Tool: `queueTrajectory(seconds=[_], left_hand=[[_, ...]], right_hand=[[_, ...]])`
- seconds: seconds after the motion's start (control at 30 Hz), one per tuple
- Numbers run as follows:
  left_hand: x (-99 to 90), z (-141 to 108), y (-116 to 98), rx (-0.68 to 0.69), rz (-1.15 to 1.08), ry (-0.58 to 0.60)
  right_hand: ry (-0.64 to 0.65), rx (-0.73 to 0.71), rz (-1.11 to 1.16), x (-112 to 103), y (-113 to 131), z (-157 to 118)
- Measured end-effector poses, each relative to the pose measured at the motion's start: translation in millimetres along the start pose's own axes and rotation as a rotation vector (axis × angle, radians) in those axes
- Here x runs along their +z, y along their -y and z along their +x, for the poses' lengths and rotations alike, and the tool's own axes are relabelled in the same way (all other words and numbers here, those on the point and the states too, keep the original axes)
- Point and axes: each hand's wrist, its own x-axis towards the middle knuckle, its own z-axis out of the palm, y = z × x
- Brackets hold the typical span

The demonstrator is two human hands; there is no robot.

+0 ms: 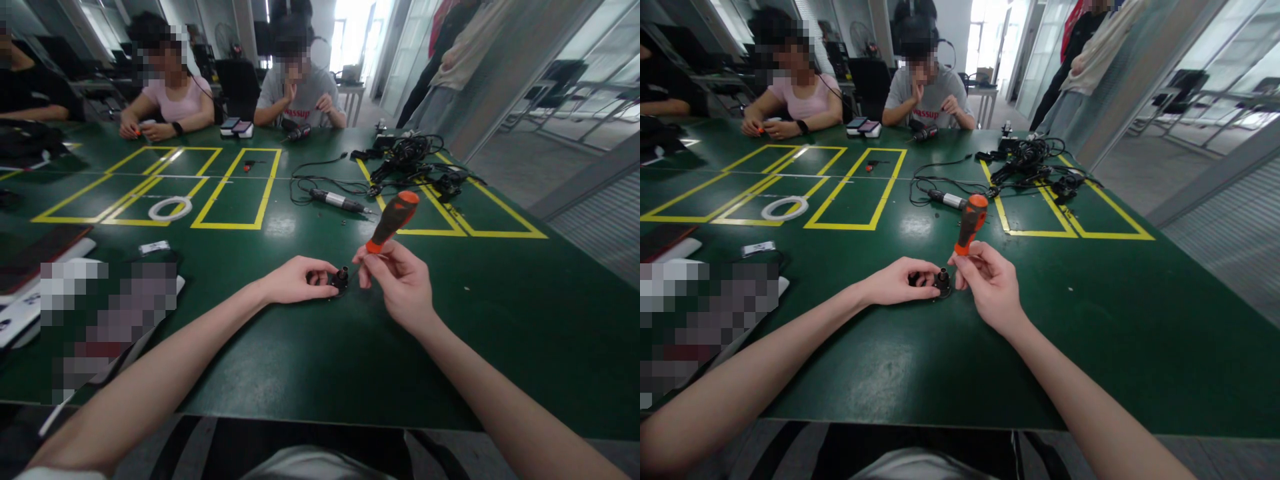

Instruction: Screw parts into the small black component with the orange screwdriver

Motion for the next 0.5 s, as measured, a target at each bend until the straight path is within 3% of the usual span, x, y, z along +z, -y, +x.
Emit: queueTrajectory(seconds=[0.2,0.5], left_hand=[[-0.1,0.3,1.7,-0.006,0.020,-0.019],[0.9,0.5,5.6,0.004,0.000,-0.022]], right_hand=[[0.065,0.036,0.013,-1.1,0.5,-0.5],[0.017,0.037,-0.022,-0.2,0.7,-0.9]])
